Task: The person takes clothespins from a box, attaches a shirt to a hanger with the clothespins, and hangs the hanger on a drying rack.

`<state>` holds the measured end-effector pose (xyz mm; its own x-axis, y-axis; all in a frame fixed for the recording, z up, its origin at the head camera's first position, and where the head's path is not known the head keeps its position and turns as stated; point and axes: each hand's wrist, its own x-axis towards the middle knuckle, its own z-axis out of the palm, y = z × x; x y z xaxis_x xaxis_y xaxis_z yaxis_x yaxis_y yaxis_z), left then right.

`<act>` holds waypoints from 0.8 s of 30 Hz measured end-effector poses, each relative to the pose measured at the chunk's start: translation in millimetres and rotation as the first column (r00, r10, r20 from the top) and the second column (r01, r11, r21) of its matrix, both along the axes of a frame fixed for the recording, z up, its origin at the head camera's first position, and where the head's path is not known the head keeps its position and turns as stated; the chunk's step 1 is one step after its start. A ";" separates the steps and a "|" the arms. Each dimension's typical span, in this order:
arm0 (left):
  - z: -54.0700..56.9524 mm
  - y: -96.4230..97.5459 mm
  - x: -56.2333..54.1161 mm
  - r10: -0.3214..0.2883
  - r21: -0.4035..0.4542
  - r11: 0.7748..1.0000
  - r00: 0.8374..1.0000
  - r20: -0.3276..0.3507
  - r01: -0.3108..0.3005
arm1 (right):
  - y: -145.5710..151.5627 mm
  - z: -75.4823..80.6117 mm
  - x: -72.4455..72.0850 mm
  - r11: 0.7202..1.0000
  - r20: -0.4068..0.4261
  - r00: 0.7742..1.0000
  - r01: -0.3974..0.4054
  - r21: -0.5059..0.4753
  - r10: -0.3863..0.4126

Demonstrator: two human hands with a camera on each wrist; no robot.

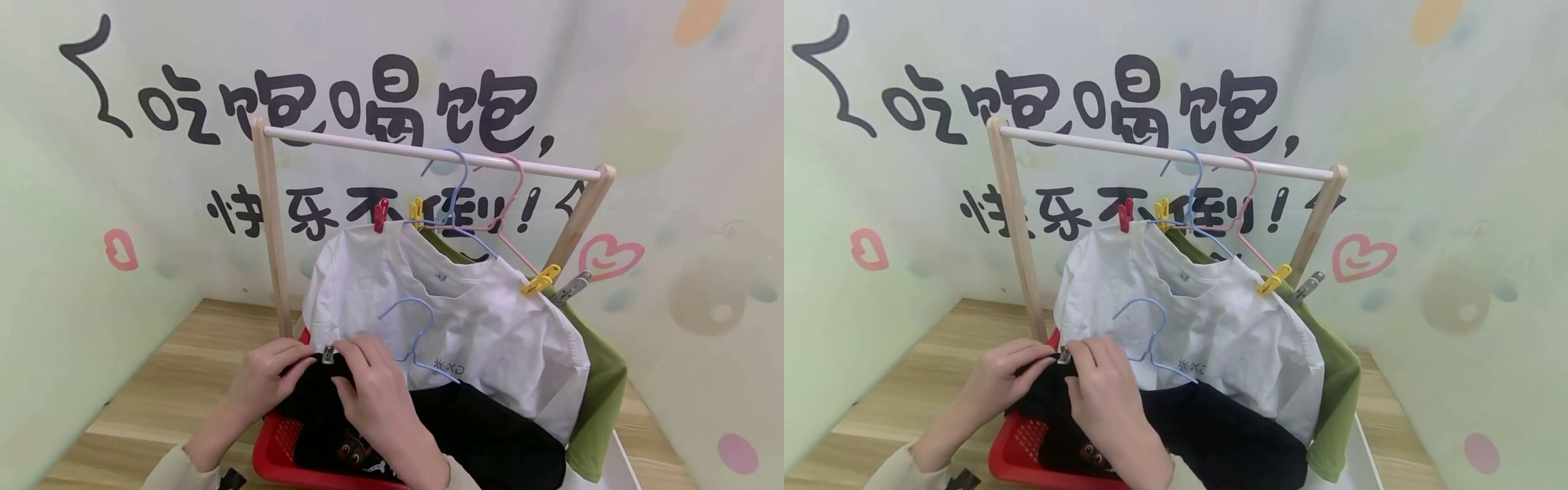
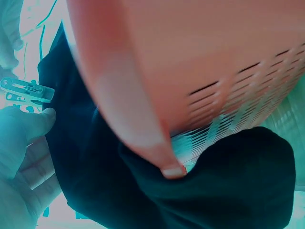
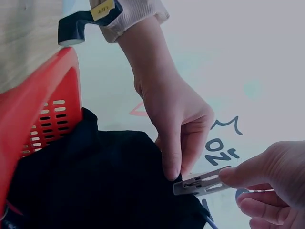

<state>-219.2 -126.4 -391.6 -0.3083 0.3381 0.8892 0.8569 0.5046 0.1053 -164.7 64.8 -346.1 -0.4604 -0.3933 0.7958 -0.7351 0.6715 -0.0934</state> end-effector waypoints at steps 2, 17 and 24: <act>-0.6 0.5 -1.3 -0.006 -0.001 1.000 1.000 -0.009 0.006 | 6.3 -1.2 4.0 1.000 0.003 1.000 -0.014 0.006 0.014; -2.9 1.4 -1.2 -0.013 0.012 1.000 1.000 0.003 0.013 | 60.5 -11.9 31.2 1.000 -0.004 1.000 -0.002 -0.024 0.002; -3.0 1.6 -3.7 -0.019 0.006 1.000 1.000 -0.020 0.019 | 91.3 -21.0 41.1 0.995 -0.013 0.997 0.072 -0.062 -0.073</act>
<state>-222.9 -124.8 -394.6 -0.2838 0.3378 0.8974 0.8683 0.4877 0.0910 -123.6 156.1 -367.0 -0.4739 -0.3096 0.8243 -0.6860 0.7168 -0.1252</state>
